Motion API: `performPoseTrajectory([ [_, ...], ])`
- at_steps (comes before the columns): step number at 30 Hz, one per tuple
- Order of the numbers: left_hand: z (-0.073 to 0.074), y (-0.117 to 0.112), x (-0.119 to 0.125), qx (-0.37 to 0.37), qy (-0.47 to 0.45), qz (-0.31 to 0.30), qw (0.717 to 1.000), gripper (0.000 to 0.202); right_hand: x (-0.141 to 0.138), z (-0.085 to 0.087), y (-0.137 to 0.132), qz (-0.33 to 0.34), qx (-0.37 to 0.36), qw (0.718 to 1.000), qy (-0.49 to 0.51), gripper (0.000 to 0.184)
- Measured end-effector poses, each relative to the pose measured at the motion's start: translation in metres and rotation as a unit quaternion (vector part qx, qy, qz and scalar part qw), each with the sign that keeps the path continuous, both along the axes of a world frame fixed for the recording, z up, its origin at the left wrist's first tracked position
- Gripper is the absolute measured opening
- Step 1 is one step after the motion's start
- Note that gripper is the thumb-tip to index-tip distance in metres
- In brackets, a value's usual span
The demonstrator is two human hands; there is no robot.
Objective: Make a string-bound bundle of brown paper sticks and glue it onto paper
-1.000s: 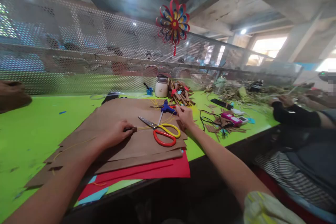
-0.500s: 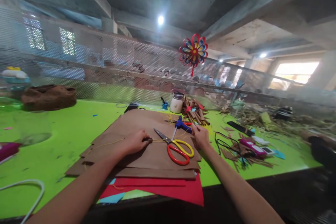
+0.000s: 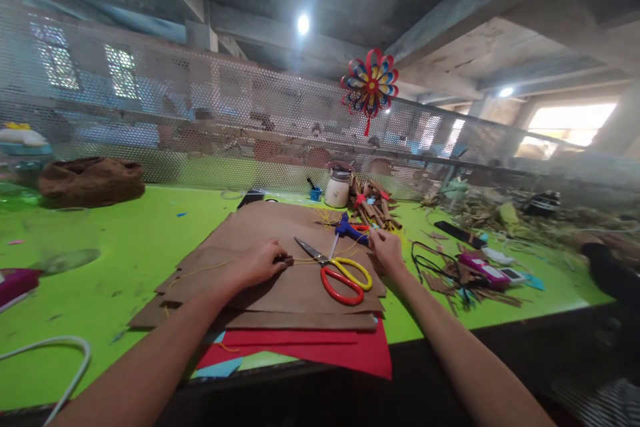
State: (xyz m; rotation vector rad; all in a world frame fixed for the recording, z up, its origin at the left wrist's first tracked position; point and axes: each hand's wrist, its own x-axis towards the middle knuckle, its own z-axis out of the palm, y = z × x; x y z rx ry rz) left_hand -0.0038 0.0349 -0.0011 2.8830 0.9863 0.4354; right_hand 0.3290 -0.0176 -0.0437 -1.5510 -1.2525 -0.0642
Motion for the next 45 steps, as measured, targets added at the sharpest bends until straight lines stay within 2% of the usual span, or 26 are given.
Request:
performPoseTrajectory([
  [9,0.0,0.002,0.001,-0.022,-0.005,-0.01,1.0,0.036,0.001,0.009,-0.006,0.011,0.012,0.999,0.031,0.05],
  [13,-0.002,0.005,0.002,-0.031,0.007,-0.011,0.999,0.035,-0.003,0.018,-0.014,0.038,-0.009,0.998,0.051,0.047],
  [16,-0.004,0.005,0.005,-0.04,0.004,-0.011,0.999,0.036,-0.011,0.029,-0.034,0.097,-0.054,0.992,0.056,0.037],
  [19,-0.004,0.005,0.008,-0.054,0.013,-0.008,0.998,0.039,-0.021,0.039,-0.069,0.175,-0.106,0.979,0.029,0.026],
  [22,-0.002,0.003,0.01,-0.039,0.012,-0.012,0.999,0.037,-0.022,0.043,-0.107,0.258,-0.151,0.944,-0.138,0.018],
  [25,0.0,0.001,0.011,-0.025,0.023,-0.003,0.999,0.038,-0.014,0.041,-0.136,0.253,-0.168,0.918,-0.256,0.018],
  [29,0.004,0.0,0.013,-0.022,0.036,-0.001,0.999,0.037,-0.013,0.038,-0.163,0.232,-0.182,0.904,-0.31,0.025],
  [33,0.004,0.001,0.014,-0.022,0.039,-0.009,0.999,0.037,-0.035,0.032,-0.17,0.245,-0.177,0.898,-0.321,0.033],
  [38,0.006,-0.003,0.013,-0.027,0.036,0.004,0.999,0.04,-0.049,0.02,-0.164,0.25,-0.125,0.912,-0.3,0.034],
  [42,0.013,-0.011,0.015,-0.059,0.037,0.009,0.997,0.038,-0.051,0.024,-0.177,0.277,-0.125,0.913,-0.271,0.04],
  [45,0.022,-0.016,0.015,-0.079,0.039,0.045,0.995,0.045,-0.059,0.027,-0.195,0.281,-0.14,0.911,-0.267,0.048],
])
